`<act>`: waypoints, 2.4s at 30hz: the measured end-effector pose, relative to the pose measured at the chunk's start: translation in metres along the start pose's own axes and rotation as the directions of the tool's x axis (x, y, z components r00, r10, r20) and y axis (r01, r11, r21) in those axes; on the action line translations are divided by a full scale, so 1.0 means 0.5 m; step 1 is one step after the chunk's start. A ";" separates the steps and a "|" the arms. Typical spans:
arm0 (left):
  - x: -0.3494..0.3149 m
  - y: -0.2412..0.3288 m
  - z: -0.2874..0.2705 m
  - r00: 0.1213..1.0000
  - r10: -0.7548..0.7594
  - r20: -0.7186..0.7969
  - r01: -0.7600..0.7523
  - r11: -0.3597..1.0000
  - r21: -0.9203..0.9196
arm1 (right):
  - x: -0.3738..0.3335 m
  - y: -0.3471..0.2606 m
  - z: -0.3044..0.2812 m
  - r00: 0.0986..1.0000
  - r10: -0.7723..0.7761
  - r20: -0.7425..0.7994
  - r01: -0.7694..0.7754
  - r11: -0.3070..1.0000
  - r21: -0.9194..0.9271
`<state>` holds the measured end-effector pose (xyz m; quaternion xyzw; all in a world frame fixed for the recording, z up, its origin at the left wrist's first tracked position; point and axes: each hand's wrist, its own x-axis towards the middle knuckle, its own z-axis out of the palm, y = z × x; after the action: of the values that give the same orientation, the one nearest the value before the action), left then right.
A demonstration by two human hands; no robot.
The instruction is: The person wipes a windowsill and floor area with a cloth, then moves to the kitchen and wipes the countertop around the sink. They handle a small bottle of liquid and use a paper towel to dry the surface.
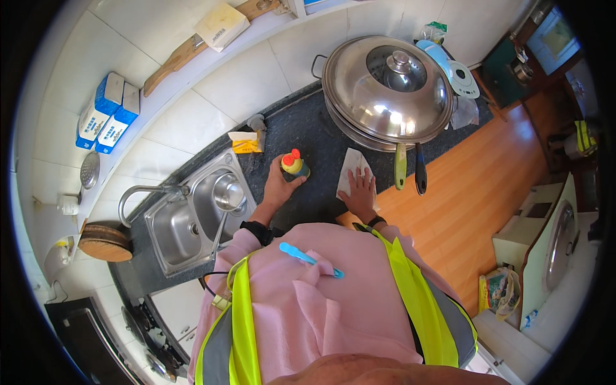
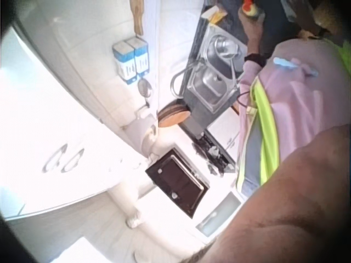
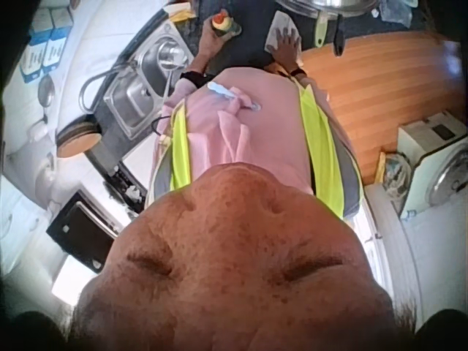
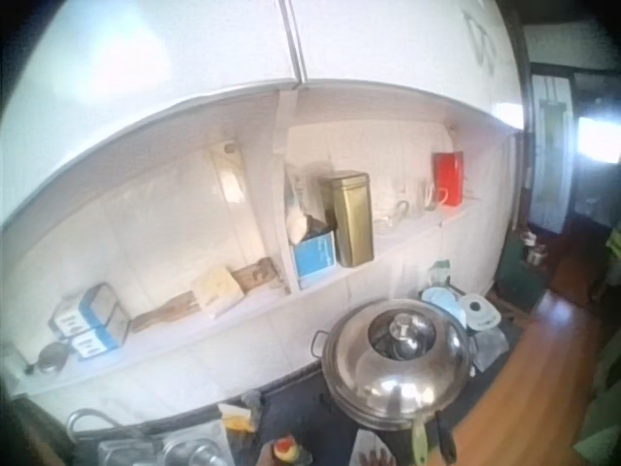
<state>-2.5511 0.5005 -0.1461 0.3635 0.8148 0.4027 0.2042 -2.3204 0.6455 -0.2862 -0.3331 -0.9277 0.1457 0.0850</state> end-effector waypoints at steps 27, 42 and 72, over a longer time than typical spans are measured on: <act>0.297 0.049 -0.113 0.944 0.310 -0.113 -0.299 0.948 0.107 | 0.177 -0.037 -0.007 0.997 0.022 0.076 -0.019 0.999 -0.041; 0.073 0.429 -0.413 0.878 0.422 -0.224 -0.448 0.890 -0.080 | 0.198 -0.021 0.003 0.980 -0.190 -0.052 0.184 0.978 -0.095; -0.533 0.053 -0.860 0.313 -0.184 -0.932 0.194 0.973 -0.126 | 0.088 -0.041 0.014 0.995 0.033 0.096 0.001 0.943 -0.333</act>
<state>-2.6349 0.0911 0.1407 -0.0307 0.8218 0.5075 -0.2571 -2.3681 0.6573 -0.2836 -0.3423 -0.9394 0.0042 -0.0201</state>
